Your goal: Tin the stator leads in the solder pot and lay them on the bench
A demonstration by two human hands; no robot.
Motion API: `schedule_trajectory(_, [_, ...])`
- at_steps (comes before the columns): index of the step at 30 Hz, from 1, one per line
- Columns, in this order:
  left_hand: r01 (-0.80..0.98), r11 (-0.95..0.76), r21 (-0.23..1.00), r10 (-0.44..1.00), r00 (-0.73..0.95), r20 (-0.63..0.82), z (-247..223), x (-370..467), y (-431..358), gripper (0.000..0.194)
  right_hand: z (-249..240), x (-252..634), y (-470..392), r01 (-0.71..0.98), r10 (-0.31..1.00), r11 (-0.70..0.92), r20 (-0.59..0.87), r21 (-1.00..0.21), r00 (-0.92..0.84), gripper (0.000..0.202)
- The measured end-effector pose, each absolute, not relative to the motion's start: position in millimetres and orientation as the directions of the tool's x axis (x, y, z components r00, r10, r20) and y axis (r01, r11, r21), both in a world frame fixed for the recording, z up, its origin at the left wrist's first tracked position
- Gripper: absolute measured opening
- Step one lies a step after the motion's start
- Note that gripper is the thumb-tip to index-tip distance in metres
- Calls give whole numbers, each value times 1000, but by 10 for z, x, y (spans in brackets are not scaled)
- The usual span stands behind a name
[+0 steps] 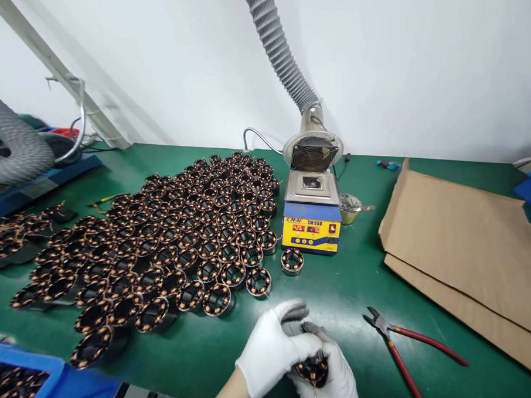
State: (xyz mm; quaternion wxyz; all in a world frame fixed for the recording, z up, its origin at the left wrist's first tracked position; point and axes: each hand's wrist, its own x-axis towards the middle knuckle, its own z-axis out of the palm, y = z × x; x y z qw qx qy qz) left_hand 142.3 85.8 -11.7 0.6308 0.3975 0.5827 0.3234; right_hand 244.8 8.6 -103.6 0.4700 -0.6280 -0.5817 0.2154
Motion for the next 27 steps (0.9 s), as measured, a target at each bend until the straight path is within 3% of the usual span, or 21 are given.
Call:
schedule_trajectory(4, [-29, 530, 848, 847, 77, -527, -221, 1494, 881, 7, -1047, 2464, 87, 533, 935, 126, 279, -837, 217, 30])
schedule_trajectory(9, [-202, 404, 892, 891, -133, -434, -223, 1271, 883, 27, -1096, 2441, 69, 557, 921, 150, 320, -817, 221, 33])
schedule_trajectory(12, [-85, 437, 895, 899, 31, -436, -130, 1146, 830, 36, -1123, 2425, 56, 556, 921, 144, 316, -819, 227, 46])
schedule_trajectory(14, [38, 451, 892, 879, 154, -451, -126, 1142, 807, 32, -1126, 2426, 54, 568, 927, 116, 294, -815, 232, 56])
schedule_trajectory(18, [93, 387, 917, 899, 184, -398, -264, 1225, 816, 21, -1102, 2435, 63, 597, 930, 98, 287, -797, 230, 55])
schedule_trajectory(23, [5, 358, 934, 933, 31, -358, -410, 1151, 763, 23, -1092, 2440, 83, 596, 919, 158, 338, -788, 204, 52])
schedule_trajectory(25, [37, 312, 949, 950, -5, -312, -435, 1084, 704, 21, -1094, 2472, 93, 593, 906, 214, 385, -776, 177, 47])
schedule_trajectory(27, [138, 226, 964, 969, 67, -237, -449, 1043, 649, 19, -1095, 2525, 101, 615, 912, 241, 393, -751, 122, 47])
